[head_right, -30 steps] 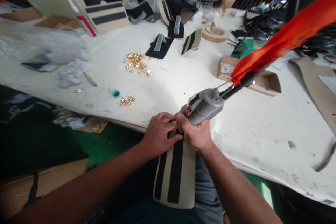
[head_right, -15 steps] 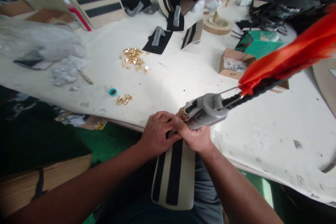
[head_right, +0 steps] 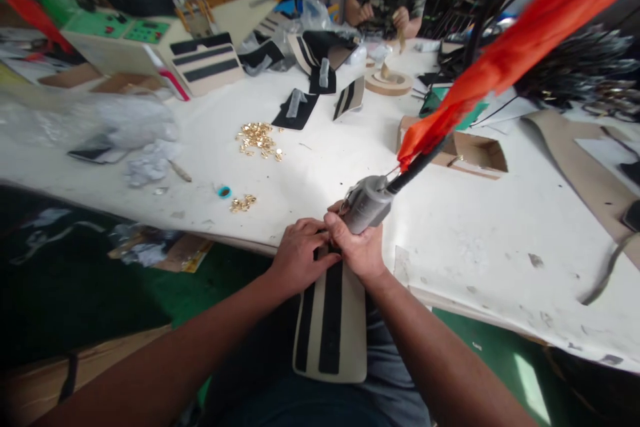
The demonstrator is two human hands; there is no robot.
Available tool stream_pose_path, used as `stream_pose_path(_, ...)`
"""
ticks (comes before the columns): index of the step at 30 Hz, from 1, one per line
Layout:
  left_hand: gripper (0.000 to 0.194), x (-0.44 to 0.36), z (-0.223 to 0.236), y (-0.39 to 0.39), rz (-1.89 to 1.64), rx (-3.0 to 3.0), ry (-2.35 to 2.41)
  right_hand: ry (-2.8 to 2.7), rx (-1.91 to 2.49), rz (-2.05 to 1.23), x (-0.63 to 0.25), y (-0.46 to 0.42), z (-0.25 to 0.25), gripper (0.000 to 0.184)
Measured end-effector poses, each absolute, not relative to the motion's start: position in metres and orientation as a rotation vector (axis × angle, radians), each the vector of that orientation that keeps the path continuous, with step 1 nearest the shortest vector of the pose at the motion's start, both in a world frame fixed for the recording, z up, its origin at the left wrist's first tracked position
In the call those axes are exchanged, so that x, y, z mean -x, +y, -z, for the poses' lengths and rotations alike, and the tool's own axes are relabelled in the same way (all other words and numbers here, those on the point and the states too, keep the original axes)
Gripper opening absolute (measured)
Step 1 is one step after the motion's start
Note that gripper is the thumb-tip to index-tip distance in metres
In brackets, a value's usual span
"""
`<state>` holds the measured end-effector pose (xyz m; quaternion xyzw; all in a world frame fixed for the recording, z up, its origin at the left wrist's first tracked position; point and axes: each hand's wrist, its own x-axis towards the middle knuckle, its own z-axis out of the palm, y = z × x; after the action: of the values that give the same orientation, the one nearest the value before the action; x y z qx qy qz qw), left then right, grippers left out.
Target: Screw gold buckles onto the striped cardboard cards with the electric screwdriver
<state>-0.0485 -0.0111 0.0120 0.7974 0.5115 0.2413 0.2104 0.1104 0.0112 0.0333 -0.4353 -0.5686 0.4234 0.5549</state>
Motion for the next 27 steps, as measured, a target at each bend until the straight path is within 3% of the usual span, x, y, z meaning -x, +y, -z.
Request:
stream_pose_path(4, 0.035, 0.047, -0.013, -0.013, -0.671, -2.216, 1.448, -1.221, 1.061, -1.011, -0.11, 0.007, -0.042, 0.051)
stream_pose_path(12, 0.032, 0.046, -0.011, -0.015, -0.713, -2.175, 1.468, -0.858, 1.063, -0.895, -0.164, 0.01, -0.074, 0.051)
stream_pose_path(19, 0.034, 0.048, -0.011, -0.014, -0.739, -2.203, 1.458, -0.672, 1.258, -0.756, -0.249, 0.022, -0.042, 0.055)
stream_pose_path(27, 0.033, 0.05, -0.012, -0.014, -0.765, -2.207, 1.455, -0.818, 1.584, -0.457, -0.285, -0.005, -0.017, 0.062)
